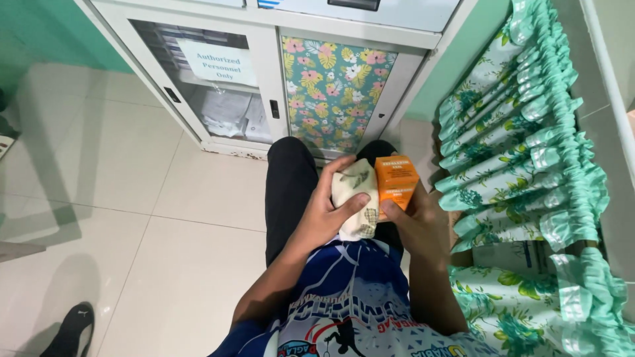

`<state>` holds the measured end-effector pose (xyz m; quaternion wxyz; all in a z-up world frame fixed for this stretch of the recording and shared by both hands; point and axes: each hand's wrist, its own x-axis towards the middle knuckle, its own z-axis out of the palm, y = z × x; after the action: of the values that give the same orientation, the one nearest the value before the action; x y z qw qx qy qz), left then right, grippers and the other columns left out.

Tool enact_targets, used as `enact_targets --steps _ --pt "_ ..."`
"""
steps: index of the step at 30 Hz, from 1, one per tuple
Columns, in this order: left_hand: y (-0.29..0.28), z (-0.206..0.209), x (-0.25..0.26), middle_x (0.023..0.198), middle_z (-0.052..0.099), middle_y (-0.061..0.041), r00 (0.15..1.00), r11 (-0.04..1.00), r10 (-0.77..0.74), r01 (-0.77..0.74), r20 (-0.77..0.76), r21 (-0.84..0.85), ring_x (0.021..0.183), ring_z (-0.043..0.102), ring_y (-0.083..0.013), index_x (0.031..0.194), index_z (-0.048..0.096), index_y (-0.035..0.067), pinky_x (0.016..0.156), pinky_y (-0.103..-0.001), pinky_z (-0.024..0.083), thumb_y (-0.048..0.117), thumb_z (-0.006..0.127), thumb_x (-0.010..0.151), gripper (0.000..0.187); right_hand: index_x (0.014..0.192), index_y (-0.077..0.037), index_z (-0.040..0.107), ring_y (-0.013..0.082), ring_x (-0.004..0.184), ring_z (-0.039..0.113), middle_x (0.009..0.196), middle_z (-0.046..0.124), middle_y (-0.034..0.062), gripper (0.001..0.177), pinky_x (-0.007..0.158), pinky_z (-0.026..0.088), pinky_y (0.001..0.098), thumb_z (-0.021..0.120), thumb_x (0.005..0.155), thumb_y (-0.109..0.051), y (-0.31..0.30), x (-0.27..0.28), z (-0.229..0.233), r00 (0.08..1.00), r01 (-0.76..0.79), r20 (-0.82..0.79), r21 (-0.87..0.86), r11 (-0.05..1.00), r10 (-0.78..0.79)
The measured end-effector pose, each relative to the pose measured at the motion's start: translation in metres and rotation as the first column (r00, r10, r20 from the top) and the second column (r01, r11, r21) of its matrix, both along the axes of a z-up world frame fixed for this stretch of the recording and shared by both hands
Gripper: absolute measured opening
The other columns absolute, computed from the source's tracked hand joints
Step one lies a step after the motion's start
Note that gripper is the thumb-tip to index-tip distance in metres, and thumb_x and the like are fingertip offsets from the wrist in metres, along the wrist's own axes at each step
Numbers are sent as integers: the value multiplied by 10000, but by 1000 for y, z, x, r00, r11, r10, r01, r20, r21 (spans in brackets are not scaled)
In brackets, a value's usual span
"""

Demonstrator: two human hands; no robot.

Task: The person sits on the floor and wipes a green medicine box with a white cloth, then places it back on a shelf. They then pick up an orange medicine box, wipe it with the cloth, and return it to the shelf.

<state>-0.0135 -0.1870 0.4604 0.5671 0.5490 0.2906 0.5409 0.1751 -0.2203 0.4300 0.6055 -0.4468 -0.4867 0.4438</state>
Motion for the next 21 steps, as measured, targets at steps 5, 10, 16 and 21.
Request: enact_targets --steps 5,10,16,21 --pt "3 0 1 1318 611 -201 998 998 -37 34 -57 -56 1275 555 -283 1486 496 112 1074 -507 451 251 798 911 664 1463 -31 545 254 1094 662 1184 698 186 670 916 549 452 794 850 -139 3 9 3 998 -12 55 -69 998 16" --pt "25 -15 7 1358 579 -203 999 993 -25 28 29 -118 1274 515 -258 1490 454 78 1092 -499 431 229 721 982 593 1497 -32 511 231 1112 623 1197 672 169 645 919 534 441 761 908 -107 38 -5 6 999 -36 8 -52 998 36" --pt "97 -35 18 1347 588 -185 997 996 27 -21 74 -83 1258 531 -239 1478 478 73 1088 -466 445 267 717 993 575 1471 -45 522 217 1076 611 1197 653 146 615 881 539 384 765 918 -160 120 15 -24 994 -103 -54 -129 986 97" --pt "175 -51 26 1335 595 -187 992 997 64 -59 105 -50 1247 525 -237 1470 473 59 1087 -443 440 295 705 978 592 1483 -27 511 272 1097 623 1222 646 163 769 919 535 417 859 803 -116 199 21 -3 988 -143 -72 -136 980 135"
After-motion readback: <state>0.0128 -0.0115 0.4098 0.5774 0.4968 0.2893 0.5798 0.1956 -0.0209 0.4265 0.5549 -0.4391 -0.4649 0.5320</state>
